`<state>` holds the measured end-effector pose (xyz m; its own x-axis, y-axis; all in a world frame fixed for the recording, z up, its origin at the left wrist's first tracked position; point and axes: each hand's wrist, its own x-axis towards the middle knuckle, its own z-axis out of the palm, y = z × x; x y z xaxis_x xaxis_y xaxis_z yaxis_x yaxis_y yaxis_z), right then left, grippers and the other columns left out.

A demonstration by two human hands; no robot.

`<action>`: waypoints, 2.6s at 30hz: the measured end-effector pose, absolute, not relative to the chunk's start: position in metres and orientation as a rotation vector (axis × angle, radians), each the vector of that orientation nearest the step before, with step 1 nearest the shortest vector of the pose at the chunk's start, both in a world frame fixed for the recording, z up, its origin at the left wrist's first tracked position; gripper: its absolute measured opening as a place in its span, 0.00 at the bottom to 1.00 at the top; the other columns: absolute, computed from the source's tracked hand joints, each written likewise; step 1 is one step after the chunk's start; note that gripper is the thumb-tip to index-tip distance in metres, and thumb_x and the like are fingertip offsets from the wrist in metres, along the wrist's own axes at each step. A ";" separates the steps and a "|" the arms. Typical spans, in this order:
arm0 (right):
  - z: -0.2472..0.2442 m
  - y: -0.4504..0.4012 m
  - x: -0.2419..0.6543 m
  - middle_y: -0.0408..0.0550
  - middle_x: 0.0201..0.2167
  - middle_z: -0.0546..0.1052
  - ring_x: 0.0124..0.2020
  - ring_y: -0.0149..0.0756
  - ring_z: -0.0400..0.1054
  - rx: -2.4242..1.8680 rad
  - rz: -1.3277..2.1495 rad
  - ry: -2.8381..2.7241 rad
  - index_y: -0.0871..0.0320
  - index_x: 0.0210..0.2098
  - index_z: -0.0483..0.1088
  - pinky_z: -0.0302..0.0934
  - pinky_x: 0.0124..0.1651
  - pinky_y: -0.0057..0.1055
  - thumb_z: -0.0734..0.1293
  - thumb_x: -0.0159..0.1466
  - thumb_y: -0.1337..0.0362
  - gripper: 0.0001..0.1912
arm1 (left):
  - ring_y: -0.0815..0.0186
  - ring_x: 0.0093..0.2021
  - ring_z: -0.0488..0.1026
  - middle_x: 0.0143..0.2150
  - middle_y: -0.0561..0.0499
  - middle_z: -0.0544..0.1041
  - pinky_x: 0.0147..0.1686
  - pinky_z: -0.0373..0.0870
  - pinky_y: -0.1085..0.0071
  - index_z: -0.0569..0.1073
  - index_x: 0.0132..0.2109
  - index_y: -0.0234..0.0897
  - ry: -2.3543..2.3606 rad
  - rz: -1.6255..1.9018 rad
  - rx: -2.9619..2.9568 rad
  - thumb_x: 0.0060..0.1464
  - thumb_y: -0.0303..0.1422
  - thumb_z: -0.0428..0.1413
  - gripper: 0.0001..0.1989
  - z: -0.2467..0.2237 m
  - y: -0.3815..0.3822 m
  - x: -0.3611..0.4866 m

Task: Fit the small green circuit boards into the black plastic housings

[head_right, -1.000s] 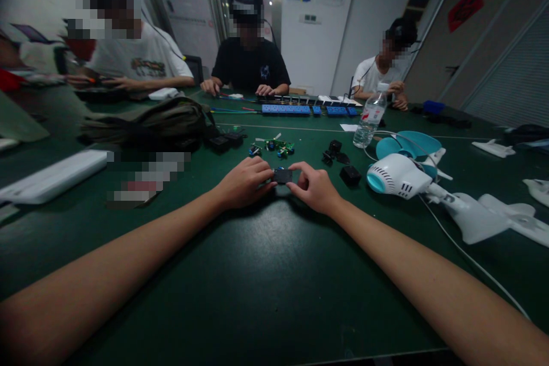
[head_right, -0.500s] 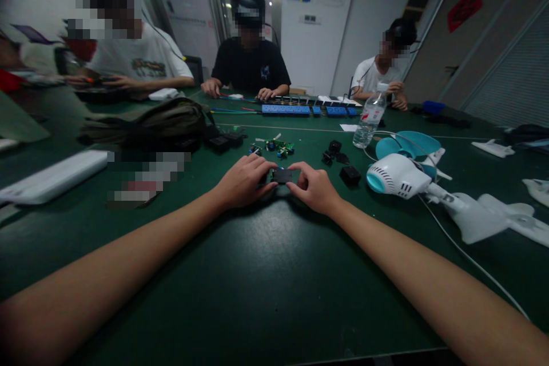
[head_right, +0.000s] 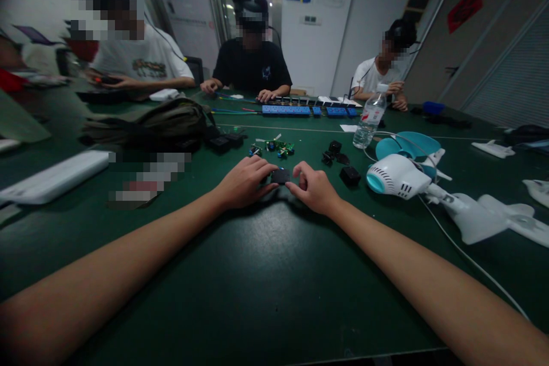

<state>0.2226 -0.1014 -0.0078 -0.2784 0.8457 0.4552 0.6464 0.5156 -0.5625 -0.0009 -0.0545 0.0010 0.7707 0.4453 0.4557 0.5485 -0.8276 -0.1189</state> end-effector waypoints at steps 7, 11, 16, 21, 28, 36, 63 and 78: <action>-0.011 -0.100 0.224 0.35 0.17 0.65 0.19 0.28 0.57 -1.174 0.305 -2.067 0.56 0.35 0.67 0.51 0.27 0.26 0.66 0.64 0.60 0.06 | 0.56 0.44 0.70 0.42 0.43 0.76 0.42 0.63 0.63 0.71 0.52 0.34 -0.767 -0.623 -2.723 0.65 0.41 0.51 0.17 0.002 -0.055 -0.001; -0.011 -0.100 0.225 0.36 0.18 0.66 0.20 0.28 0.58 -1.151 0.277 -2.092 0.56 0.34 0.68 0.51 0.28 0.26 0.65 0.64 0.59 0.07 | 0.56 0.44 0.69 0.42 0.43 0.76 0.42 0.64 0.63 0.72 0.52 0.34 -0.765 -0.619 -2.725 0.65 0.42 0.51 0.17 0.000 -0.054 -0.001; -0.010 -0.100 0.225 0.37 0.18 0.66 0.21 0.29 0.58 -1.138 0.276 -2.108 0.57 0.32 0.67 0.51 0.29 0.26 0.64 0.65 0.58 0.09 | 0.57 0.44 0.69 0.42 0.43 0.76 0.42 0.64 0.63 0.72 0.53 0.34 -0.759 -0.628 -2.725 0.65 0.42 0.51 0.17 -0.001 -0.053 -0.002; -0.010 -0.100 0.224 0.37 0.18 0.65 0.20 0.29 0.57 -1.146 0.300 -2.119 0.56 0.31 0.66 0.50 0.28 0.26 0.64 0.65 0.59 0.09 | 0.56 0.44 0.69 0.43 0.43 0.76 0.42 0.64 0.63 0.72 0.53 0.33 -0.754 -0.618 -2.727 0.65 0.41 0.51 0.18 0.000 -0.053 -0.002; -0.010 -0.099 0.223 0.37 0.19 0.65 0.21 0.30 0.58 -1.220 0.335 -2.109 0.56 0.34 0.66 0.51 0.29 0.27 0.65 0.64 0.58 0.08 | 0.56 0.44 0.69 0.43 0.43 0.76 0.42 0.64 0.62 0.72 0.53 0.33 -0.770 -0.613 -2.727 0.65 0.41 0.51 0.17 0.000 -0.054 -0.002; -0.009 -0.099 0.224 0.37 0.19 0.65 0.21 0.29 0.58 -1.189 0.322 -2.124 0.56 0.33 0.67 0.50 0.30 0.27 0.64 0.65 0.58 0.09 | 0.56 0.44 0.70 0.43 0.43 0.76 0.42 0.65 0.62 0.72 0.53 0.33 -0.753 -0.621 -2.736 0.65 0.42 0.51 0.18 -0.001 -0.053 -0.002; -0.009 -0.102 0.221 0.36 0.22 0.69 0.22 0.31 0.62 -1.236 0.419 -2.097 0.57 0.53 0.65 0.54 0.30 0.27 0.66 0.63 0.61 0.20 | 0.57 0.45 0.70 0.44 0.43 0.76 0.44 0.65 0.62 0.71 0.53 0.34 -0.774 -0.595 -2.761 0.64 0.39 0.52 0.16 0.000 -0.056 -0.002; -0.010 -0.101 0.220 0.37 0.22 0.69 0.22 0.31 0.62 -1.252 0.407 -2.142 0.58 0.54 0.65 0.53 0.31 0.28 0.65 0.65 0.62 0.19 | 0.57 0.44 0.69 0.43 0.43 0.76 0.43 0.65 0.63 0.71 0.52 0.33 -0.764 -0.595 -2.769 0.63 0.39 0.53 0.16 0.000 -0.055 -0.002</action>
